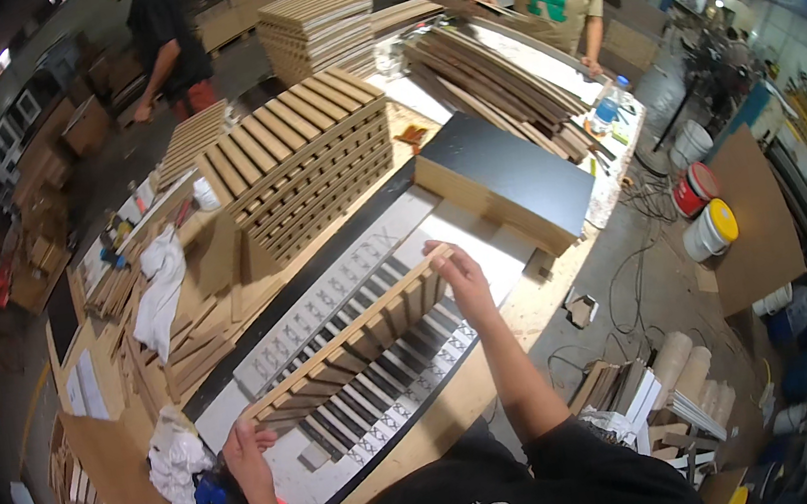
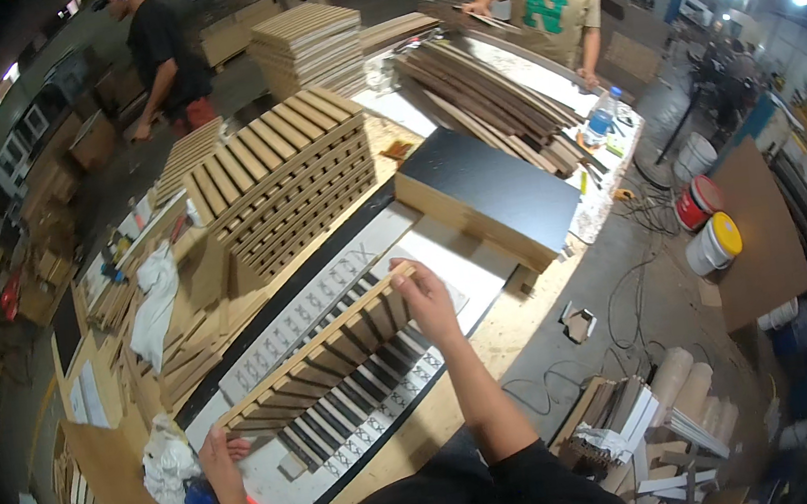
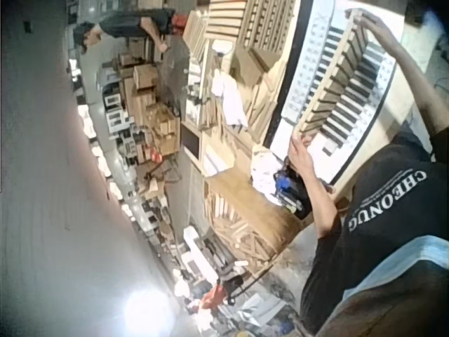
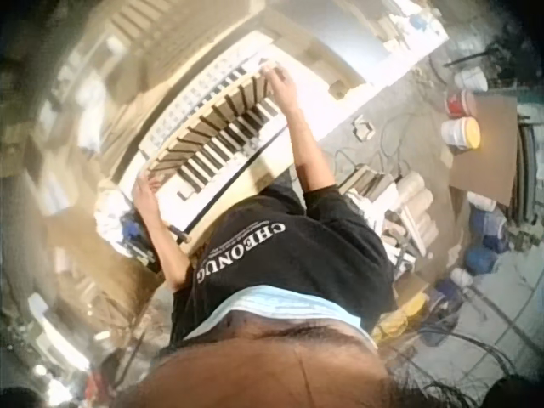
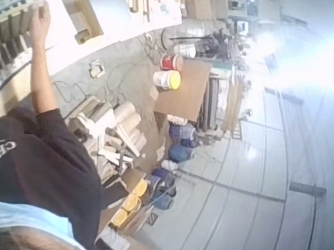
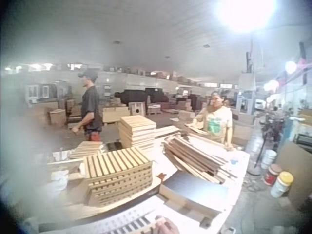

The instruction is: The person assembles a wooden grate by positioning a black panel, applying glue with a tool, and then placing and securing wooden slats into a frame using a pneumatic stapler and a utility knife.

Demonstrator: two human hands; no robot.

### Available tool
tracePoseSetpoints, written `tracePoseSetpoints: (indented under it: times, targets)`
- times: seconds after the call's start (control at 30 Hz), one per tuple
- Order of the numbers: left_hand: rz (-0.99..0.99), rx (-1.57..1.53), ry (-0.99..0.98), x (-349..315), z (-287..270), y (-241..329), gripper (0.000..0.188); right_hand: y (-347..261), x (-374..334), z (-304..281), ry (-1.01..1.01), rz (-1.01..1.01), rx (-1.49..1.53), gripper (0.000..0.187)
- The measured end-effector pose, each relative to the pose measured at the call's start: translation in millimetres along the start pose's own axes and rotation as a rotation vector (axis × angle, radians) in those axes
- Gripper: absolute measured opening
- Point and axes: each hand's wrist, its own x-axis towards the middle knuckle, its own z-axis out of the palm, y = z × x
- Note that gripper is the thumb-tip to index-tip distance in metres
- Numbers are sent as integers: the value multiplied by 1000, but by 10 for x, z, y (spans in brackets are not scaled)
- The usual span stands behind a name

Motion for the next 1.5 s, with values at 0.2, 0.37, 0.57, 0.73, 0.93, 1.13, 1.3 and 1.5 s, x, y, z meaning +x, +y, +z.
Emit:
tracePoseSetpoints:
  times: [0.2,0.37,0.57,0.73,0.93,1.13,1.3,1.5]
  targets:
    - [19,24,-11,29,3,-46,41,150,-34,-128,-112,19,65,46]
    - [148,-31,-80,-6,-14,-288,33,414,-104,-188,-125,91,-24,59]
    - [139,71,-80,199,101,-550,29,465,-44,-313,-141,237,-286,67]
    - [-36,-163,43,107,-2,-631,35,-47,-127,-341,-195,10,-642,63]
    - [-138,-434,-42,22,175,-706,36,45,-477,-551,-301,438,-29,50]
    - [-166,-430,-51,75,-64,-354,42,281,-1003,-601,-294,678,257,50]
    - [120,-927,-247,104,-291,132,66,348,-1246,-358,-309,934,561,39]
    - [410,-334,-109,37,-325,475,76,172,-1349,-154,-239,1074,805,36]
